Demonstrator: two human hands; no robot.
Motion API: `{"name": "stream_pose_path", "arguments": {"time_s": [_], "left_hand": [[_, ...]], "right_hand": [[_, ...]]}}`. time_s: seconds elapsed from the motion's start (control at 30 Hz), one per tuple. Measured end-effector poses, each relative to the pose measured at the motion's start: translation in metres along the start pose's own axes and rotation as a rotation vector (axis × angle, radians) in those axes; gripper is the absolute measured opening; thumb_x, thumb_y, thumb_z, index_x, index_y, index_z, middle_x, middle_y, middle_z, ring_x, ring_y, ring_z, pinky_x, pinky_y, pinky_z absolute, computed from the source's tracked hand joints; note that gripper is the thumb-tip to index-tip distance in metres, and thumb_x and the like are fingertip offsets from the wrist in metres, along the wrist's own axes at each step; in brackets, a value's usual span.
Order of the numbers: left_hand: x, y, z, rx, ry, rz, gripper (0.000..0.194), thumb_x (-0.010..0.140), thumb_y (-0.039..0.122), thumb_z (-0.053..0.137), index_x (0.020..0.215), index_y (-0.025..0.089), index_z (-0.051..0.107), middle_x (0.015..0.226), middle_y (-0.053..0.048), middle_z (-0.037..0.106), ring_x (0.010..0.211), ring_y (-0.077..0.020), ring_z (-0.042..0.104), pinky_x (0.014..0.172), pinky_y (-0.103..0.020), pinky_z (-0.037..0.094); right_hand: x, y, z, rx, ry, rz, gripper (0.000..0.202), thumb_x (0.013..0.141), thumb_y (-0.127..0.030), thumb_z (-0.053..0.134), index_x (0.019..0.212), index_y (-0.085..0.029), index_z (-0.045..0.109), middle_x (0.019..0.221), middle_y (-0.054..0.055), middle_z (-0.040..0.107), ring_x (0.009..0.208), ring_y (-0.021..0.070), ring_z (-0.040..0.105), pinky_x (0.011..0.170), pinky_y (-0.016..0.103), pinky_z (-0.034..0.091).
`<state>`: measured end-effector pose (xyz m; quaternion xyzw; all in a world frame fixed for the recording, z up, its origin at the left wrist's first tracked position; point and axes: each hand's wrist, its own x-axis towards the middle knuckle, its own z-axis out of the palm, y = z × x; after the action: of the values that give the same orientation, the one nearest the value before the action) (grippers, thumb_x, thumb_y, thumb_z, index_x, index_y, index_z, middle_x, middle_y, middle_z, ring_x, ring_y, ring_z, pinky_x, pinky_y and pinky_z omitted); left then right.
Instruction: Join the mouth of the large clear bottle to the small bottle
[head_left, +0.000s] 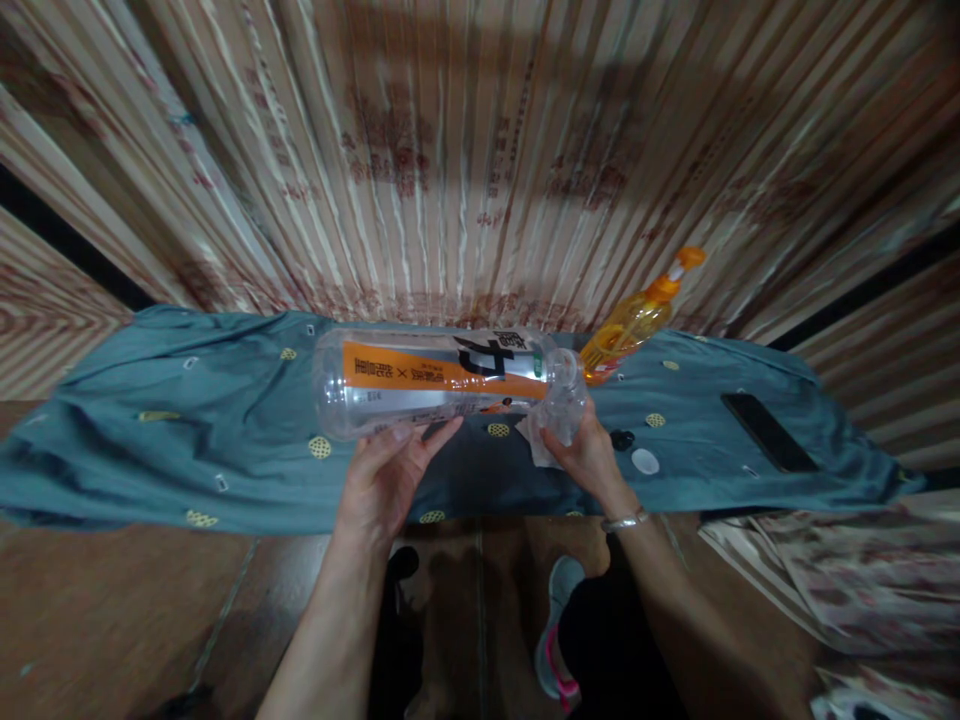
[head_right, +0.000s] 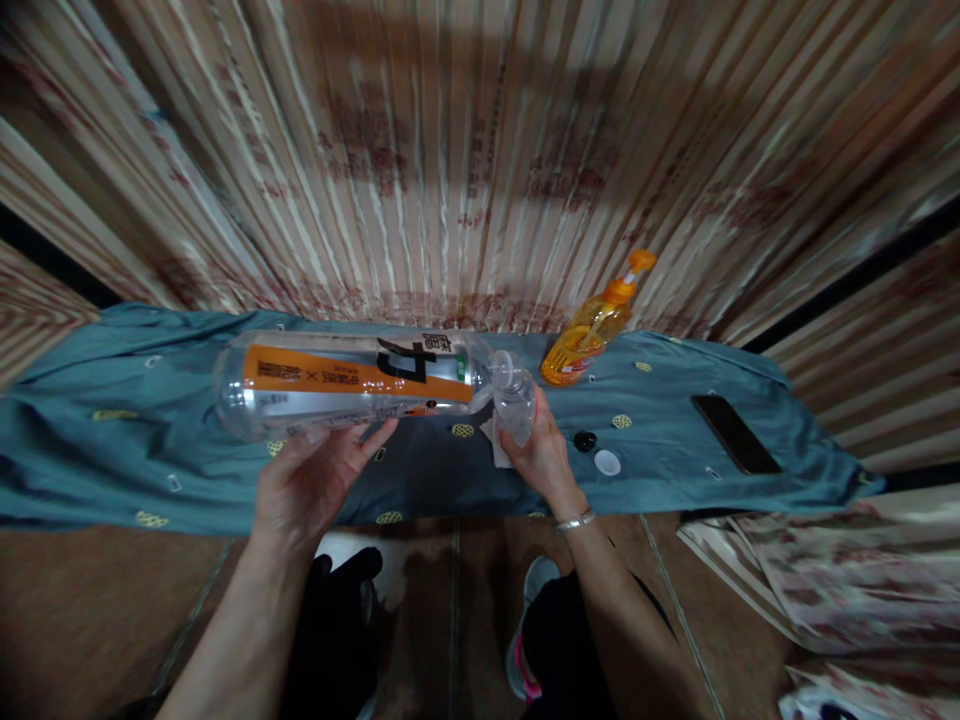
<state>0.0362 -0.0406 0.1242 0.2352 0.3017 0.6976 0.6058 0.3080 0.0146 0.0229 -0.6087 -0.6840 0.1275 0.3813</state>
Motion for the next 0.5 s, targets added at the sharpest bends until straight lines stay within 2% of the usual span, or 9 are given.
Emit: {"name": "stream_pose_path", "arguments": {"time_s": [0.13,0.27,0.5], "left_hand": [[0.0003,0.0001,-0.0018,-0.012,0.001,-0.011,0.043,0.056,0.031,0.102,0.092,0.031,0.079,0.082,0.001,0.079,0.112,-0.0340,0.076,0.105,-0.059,0.059],[0.0008,-0.0006,-0.0035,0.000,-0.011,-0.009,0.039,0.059,0.032,0.101,0.091,0.030,0.079,0.087,-0.001,0.080,0.116,-0.0352,0.074,0.108,-0.061,0.057],[0.0012,-0.0008,-0.0021,-0.003,-0.011,0.000,0.037,0.055,0.033,0.103,0.080,0.028,0.076,0.082,0.000,0.079,0.110,-0.0330,0.076,0.101,-0.055,0.062]], "right_hand": [[0.0000,0.0007,0.0003,0.001,-0.006,0.008,0.081,0.084,-0.045,0.067,0.154,-0.012,0.043,0.138,0.022,0.072,0.124,0.0390,0.073,0.102,0.056,0.063],[-0.0004,-0.0008,-0.0002,0.009,-0.011,0.029,0.083,0.084,-0.045,0.067,0.156,-0.012,0.042,0.138,0.022,0.072,0.124,0.0394,0.073,0.103,0.058,0.062],[-0.0002,-0.0019,-0.0002,0.009,0.006,0.003,0.084,0.084,-0.043,0.066,0.157,-0.010,0.041,0.144,0.024,0.069,0.131,0.0398,0.070,0.107,0.058,0.060]]}}
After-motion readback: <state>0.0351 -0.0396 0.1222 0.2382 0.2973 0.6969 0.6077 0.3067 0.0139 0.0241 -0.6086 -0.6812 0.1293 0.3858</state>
